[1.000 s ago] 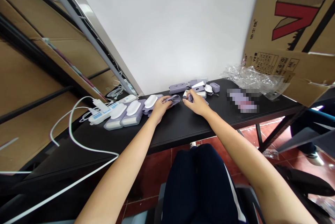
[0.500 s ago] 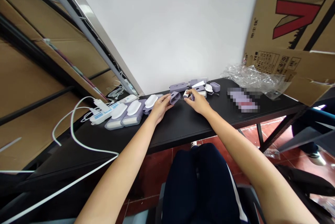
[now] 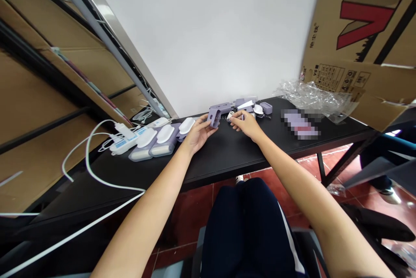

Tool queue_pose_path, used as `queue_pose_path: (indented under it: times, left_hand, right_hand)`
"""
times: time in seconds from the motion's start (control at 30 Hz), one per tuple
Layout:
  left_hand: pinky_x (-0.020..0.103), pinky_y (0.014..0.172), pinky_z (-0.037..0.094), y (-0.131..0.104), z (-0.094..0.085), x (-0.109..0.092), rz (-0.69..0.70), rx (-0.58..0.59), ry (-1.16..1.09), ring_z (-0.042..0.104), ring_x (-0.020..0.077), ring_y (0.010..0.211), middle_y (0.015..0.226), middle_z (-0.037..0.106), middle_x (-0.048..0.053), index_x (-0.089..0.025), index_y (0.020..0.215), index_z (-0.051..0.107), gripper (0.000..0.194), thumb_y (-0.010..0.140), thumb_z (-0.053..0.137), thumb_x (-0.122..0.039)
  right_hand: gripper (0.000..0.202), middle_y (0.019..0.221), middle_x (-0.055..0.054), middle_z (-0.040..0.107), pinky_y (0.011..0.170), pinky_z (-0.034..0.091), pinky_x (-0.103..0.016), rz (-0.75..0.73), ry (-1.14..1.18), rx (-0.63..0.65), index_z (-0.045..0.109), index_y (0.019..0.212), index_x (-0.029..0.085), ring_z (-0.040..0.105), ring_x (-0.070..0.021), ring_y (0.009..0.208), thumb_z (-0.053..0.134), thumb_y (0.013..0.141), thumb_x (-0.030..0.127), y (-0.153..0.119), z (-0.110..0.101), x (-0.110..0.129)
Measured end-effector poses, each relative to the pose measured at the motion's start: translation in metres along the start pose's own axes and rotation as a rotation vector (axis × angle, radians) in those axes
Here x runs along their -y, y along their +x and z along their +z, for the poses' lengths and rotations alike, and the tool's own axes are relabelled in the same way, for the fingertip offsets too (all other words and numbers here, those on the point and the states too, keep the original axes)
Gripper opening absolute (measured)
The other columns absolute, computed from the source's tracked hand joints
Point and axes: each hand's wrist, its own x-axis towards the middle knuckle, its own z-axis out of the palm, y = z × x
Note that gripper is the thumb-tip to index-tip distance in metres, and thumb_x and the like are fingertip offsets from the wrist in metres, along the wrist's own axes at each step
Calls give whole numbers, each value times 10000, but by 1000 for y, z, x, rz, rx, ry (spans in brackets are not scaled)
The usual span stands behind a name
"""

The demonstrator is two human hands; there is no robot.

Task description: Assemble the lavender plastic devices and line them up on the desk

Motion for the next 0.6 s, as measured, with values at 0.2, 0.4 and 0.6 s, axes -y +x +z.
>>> queue_pose_path:
  times: [0.2, 0.4, 0.6]
  left_hand:
    - [250, 788, 494, -3, 2, -2, 43, -8, 129, 671, 150, 970, 1147, 707, 16, -298, 1335, 606, 688, 697, 861, -283]
    - [213, 696, 454, -4, 0, -2, 46, 0, 223, 649, 168, 1050, 1314, 674, 38, -315, 1371, 633, 683, 722, 847, -333]
    - [218, 730, 471, -4, 1, 0, 56, 29, 213, 645, 160, 1051, 1365, 662, 42, -311, 1378, 645, 702, 714, 872, -325]
  right_hand:
    - [151, 725, -21, 743, 520, 496, -163, 107, 152, -5, 622, 859, 178, 664, -91, 590, 754, 884, 246, -3, -2, 6]
    - [157, 717, -23, 748, 518, 507, -151, 171, 159, 34, 616, 852, 177, 668, -87, 582, 761, 886, 226, -4, -2, 7]
    - [158, 724, -26, 747, 534, 518, -157, 190, 151, 71, 614, 833, 177, 669, -89, 587, 753, 892, 227, -7, -2, 10]
